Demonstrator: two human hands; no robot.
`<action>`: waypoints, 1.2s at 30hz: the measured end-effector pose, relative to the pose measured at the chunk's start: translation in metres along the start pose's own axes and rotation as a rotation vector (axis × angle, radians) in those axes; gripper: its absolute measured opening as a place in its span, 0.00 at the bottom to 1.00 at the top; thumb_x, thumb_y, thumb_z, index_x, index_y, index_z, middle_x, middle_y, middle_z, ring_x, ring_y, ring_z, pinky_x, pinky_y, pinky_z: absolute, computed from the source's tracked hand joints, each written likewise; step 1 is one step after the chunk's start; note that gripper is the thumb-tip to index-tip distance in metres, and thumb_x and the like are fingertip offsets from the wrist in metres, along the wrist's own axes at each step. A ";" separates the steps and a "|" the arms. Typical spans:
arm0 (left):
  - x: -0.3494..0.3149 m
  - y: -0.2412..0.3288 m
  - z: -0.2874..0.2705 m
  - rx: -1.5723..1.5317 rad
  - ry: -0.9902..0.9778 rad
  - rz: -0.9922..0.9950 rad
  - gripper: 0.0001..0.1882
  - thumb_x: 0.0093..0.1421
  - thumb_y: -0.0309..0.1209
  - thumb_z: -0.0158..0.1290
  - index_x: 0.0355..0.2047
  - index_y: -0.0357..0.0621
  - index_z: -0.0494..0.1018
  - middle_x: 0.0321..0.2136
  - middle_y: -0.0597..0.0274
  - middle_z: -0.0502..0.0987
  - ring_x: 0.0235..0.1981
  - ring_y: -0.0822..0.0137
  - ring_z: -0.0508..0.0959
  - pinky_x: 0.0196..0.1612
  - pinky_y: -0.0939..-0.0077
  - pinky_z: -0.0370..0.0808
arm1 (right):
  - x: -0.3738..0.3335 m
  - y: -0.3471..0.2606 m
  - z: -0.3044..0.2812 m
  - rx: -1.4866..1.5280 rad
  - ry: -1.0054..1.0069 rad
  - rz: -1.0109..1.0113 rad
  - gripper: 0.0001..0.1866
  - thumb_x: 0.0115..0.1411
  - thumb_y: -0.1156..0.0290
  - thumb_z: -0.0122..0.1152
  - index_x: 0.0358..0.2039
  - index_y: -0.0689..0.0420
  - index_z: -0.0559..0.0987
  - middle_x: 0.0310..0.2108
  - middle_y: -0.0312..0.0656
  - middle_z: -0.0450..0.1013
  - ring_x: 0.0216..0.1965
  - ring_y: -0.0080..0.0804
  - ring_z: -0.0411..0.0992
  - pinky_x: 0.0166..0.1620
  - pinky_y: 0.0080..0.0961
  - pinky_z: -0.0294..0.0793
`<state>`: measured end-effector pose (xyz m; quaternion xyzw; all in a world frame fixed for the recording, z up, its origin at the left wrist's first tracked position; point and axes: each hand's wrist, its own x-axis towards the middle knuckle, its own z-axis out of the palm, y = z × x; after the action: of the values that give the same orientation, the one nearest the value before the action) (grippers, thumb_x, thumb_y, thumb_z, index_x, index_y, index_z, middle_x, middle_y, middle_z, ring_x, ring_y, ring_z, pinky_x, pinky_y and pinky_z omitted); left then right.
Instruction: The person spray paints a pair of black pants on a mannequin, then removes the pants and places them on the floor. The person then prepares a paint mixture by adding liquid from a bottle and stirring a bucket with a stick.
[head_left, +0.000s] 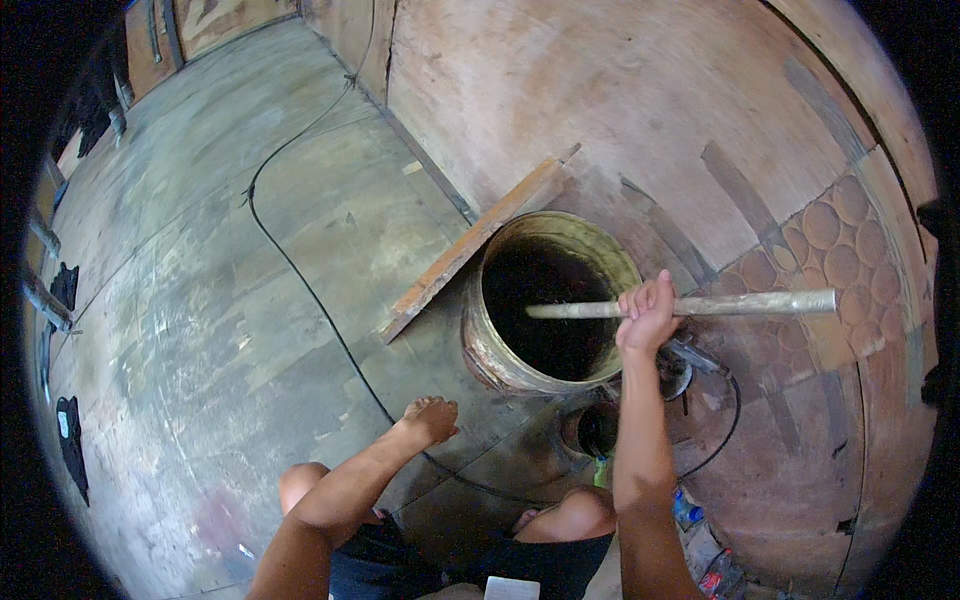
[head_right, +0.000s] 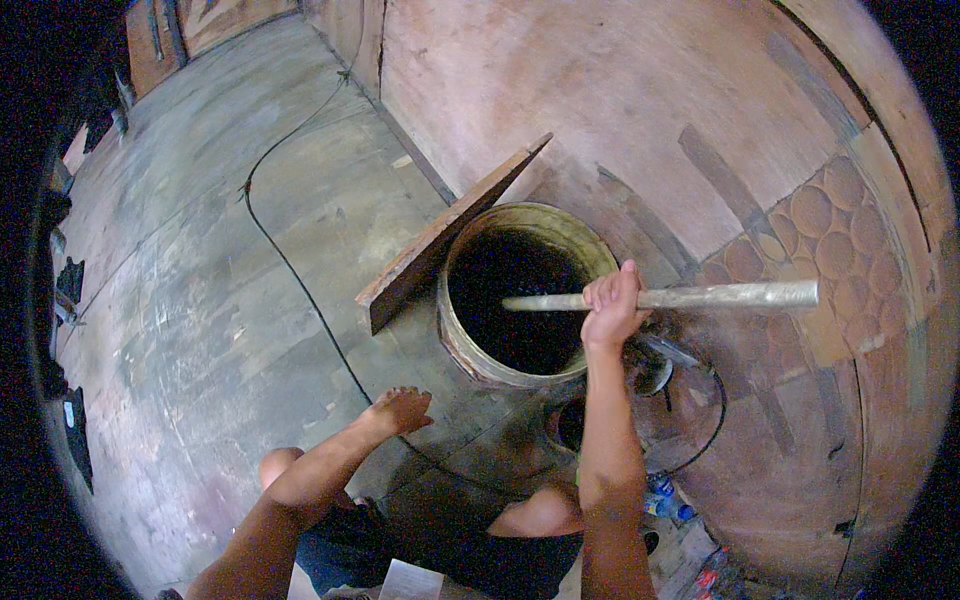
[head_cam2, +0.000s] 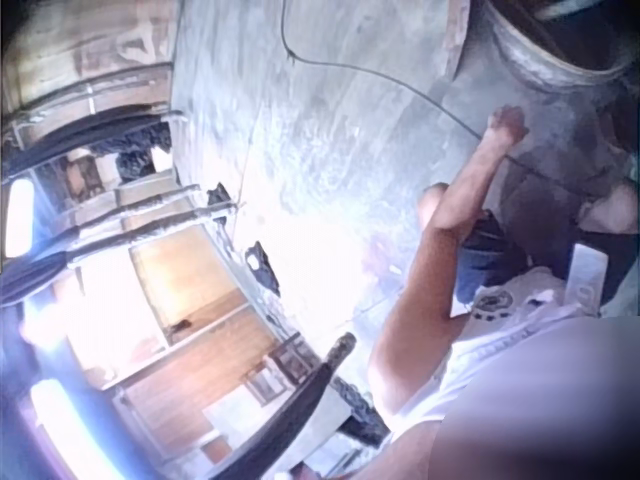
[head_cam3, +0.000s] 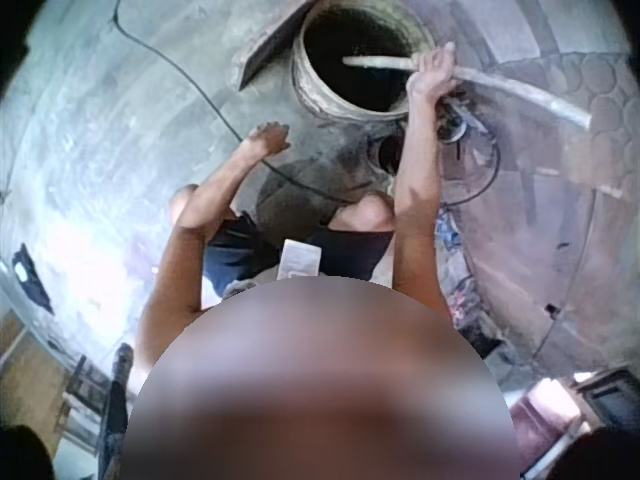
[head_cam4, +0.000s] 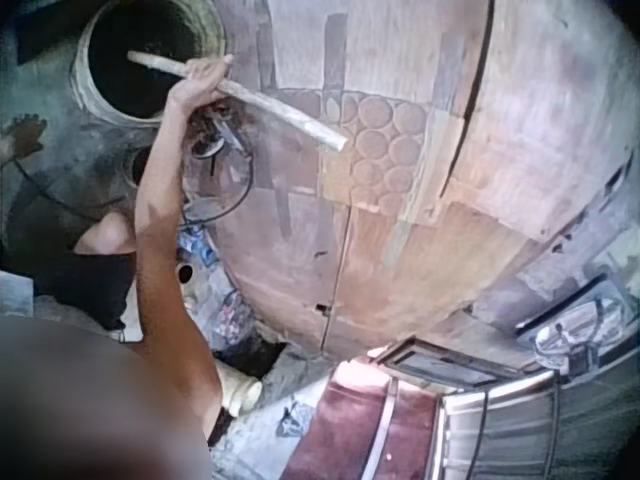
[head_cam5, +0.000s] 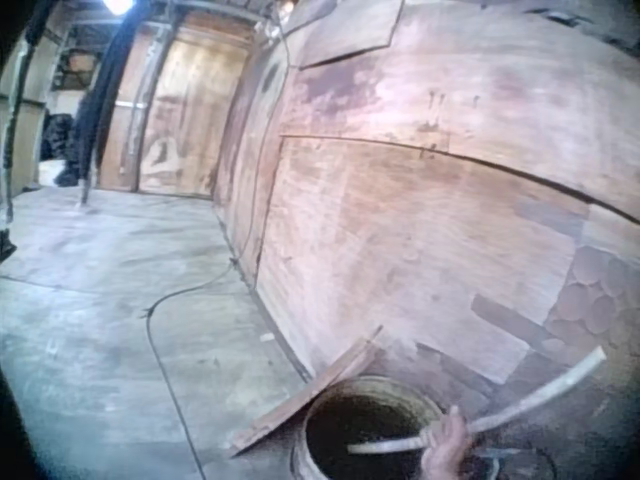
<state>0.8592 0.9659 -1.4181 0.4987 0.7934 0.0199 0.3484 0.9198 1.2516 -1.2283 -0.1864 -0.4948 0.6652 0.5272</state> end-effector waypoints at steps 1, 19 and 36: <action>-0.001 -0.001 0.000 -0.001 0.002 -0.009 0.25 0.63 0.47 0.57 0.49 0.39 0.74 0.46 0.45 0.79 0.49 0.47 0.80 0.50 0.56 0.77 | -0.001 -0.006 -0.003 0.037 -0.038 0.102 0.26 0.67 0.61 0.57 0.14 0.47 0.57 0.10 0.29 0.50 0.10 0.21 0.49 0.17 0.25 0.53; -0.001 -0.002 -0.003 -0.028 -0.005 -0.022 0.23 0.62 0.45 0.58 0.48 0.40 0.76 0.46 0.45 0.79 0.50 0.48 0.79 0.50 0.56 0.77 | 0.006 -0.032 -0.012 -0.173 -0.036 0.109 0.25 0.67 0.58 0.56 0.15 0.48 0.59 0.11 0.29 0.52 0.11 0.21 0.50 0.16 0.24 0.52; -0.004 0.000 0.004 0.017 0.015 -0.015 0.24 0.62 0.47 0.57 0.49 0.40 0.75 0.47 0.47 0.80 0.50 0.49 0.80 0.51 0.57 0.77 | 0.004 -0.040 -0.010 -0.236 -0.044 0.064 0.23 0.68 0.62 0.55 0.17 0.49 0.60 0.12 0.29 0.51 0.10 0.21 0.51 0.15 0.25 0.53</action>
<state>0.8621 0.9613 -1.4190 0.4954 0.7999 0.0144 0.3384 0.9469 1.2578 -1.1975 -0.2482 -0.5750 0.6229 0.4689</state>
